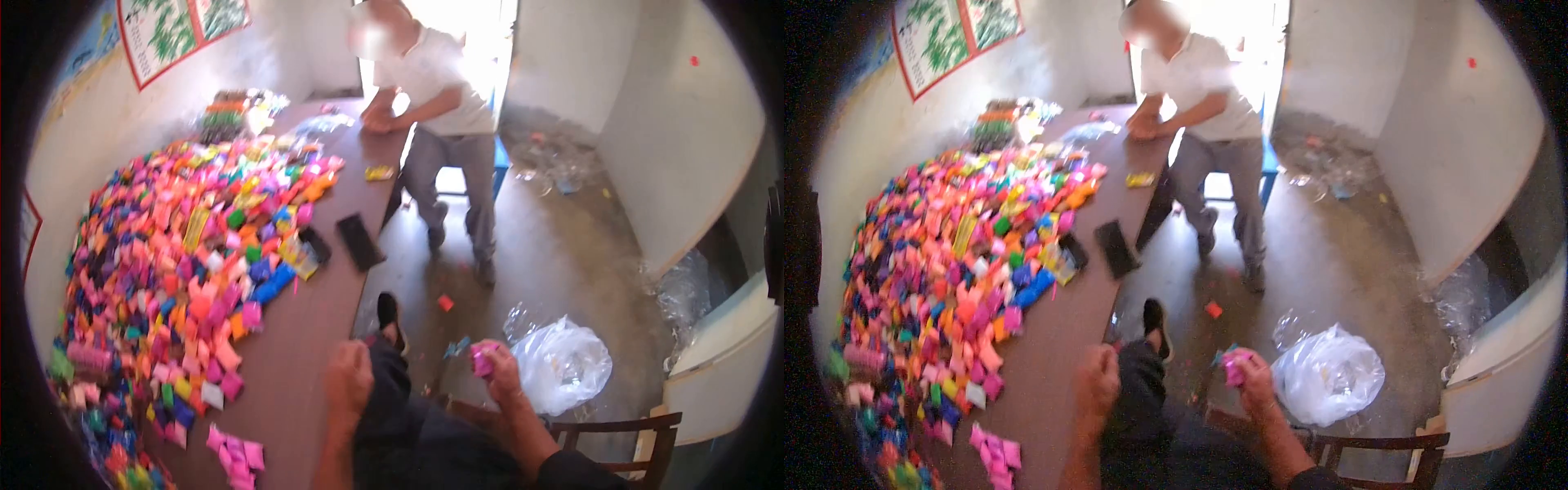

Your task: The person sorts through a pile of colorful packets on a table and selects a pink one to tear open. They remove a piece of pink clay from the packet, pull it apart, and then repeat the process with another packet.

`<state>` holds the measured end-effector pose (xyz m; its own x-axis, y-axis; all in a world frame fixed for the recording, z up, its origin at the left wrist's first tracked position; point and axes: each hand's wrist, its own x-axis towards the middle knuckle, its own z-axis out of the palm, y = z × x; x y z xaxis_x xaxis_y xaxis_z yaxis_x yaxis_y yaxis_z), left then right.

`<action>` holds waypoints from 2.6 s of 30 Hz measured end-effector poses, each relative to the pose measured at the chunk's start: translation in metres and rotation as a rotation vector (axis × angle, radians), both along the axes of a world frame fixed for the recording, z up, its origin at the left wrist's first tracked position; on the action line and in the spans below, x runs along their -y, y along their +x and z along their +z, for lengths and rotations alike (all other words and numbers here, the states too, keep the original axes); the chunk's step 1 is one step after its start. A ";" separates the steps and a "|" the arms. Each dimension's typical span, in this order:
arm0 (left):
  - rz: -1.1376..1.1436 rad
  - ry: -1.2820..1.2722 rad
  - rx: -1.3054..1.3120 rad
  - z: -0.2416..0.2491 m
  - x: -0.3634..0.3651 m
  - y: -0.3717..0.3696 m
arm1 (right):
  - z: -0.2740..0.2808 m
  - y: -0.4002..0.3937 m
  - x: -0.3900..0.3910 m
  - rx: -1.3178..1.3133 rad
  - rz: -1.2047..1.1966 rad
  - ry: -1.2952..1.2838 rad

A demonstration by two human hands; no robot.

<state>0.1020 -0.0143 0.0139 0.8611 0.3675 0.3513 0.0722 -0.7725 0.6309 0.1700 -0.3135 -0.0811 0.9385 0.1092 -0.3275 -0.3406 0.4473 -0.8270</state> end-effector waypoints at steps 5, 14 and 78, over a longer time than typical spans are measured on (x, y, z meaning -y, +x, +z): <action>0.331 0.147 0.059 -0.034 -0.118 -0.021 | -0.008 -0.006 0.003 -0.088 -0.044 0.049; -0.024 0.222 0.116 -0.037 -0.074 0.080 | -0.009 -0.006 -0.027 -0.098 0.053 0.012; 0.565 0.392 -0.243 -0.036 -0.054 -0.165 | -0.038 -0.012 -0.007 -0.049 0.005 -0.260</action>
